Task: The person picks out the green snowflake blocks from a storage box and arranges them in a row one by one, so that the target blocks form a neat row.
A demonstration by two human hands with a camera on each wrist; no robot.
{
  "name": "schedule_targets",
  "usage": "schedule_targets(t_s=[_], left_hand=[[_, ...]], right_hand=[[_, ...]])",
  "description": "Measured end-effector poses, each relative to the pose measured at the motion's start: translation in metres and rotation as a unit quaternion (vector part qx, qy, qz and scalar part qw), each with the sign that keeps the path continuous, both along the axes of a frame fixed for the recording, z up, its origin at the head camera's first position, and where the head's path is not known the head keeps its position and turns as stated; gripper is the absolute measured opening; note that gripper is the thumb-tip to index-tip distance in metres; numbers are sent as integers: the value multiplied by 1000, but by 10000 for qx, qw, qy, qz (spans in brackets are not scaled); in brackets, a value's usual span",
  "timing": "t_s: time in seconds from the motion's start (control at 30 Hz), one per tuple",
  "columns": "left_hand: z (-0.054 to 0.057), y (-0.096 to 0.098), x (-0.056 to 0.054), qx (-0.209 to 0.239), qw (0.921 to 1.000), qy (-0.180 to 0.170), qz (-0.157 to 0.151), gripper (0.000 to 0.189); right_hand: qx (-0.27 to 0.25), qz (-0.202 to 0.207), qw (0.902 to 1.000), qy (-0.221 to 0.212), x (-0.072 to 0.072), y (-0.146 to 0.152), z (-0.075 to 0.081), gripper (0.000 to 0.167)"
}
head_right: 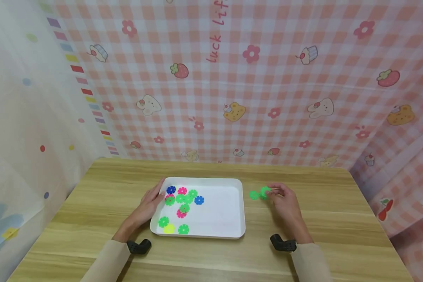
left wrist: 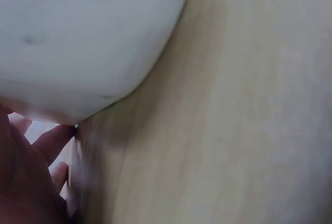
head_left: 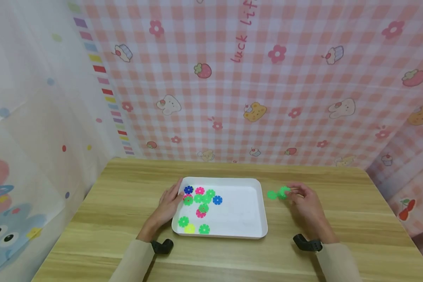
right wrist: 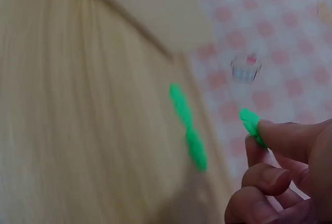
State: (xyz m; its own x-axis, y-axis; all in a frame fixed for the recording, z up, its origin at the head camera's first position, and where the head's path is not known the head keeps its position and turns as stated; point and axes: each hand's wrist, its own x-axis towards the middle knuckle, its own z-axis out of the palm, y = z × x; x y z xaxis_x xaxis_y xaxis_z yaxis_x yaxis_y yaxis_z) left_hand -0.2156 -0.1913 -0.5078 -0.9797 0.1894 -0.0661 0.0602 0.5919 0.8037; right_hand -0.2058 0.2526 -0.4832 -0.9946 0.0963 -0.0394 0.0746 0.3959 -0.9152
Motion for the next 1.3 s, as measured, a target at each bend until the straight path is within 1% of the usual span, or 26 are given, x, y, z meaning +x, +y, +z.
schedule_targets(t_s=[0.17, 0.3, 0.5, 0.6, 0.73, 0.9, 1.3], left_hand=[[-1, 0, 2, 47, 10000, -41, 11, 56], [-1, 1, 3, 43, 10000, -8, -14, 56], [1, 1, 3, 23, 10000, -8, 15, 56], [2, 0, 4, -6, 10000, -3, 15, 56], [1, 0, 4, -31, 10000, 16, 21, 56], [1, 0, 4, -2, 10000, 18, 27, 56], [0, 1, 1, 2, 10000, 51, -15, 56]], right_hand=[[53, -316, 9995, -66, -5, 13, -14, 33], [113, -515, 9985, -136, -7, 16, -20, 31], [480, -767, 9959, -32, -10, 14, -22, 29], [674, -864, 9940, -49, -11, 13, -23, 27], [805, -912, 9926, -66, -12, 12, -23, 25], [815, -981, 9917, -148, -11, 11, -24, 25], [877, -1062, 9903, -156, -10, 12, -24, 24]])
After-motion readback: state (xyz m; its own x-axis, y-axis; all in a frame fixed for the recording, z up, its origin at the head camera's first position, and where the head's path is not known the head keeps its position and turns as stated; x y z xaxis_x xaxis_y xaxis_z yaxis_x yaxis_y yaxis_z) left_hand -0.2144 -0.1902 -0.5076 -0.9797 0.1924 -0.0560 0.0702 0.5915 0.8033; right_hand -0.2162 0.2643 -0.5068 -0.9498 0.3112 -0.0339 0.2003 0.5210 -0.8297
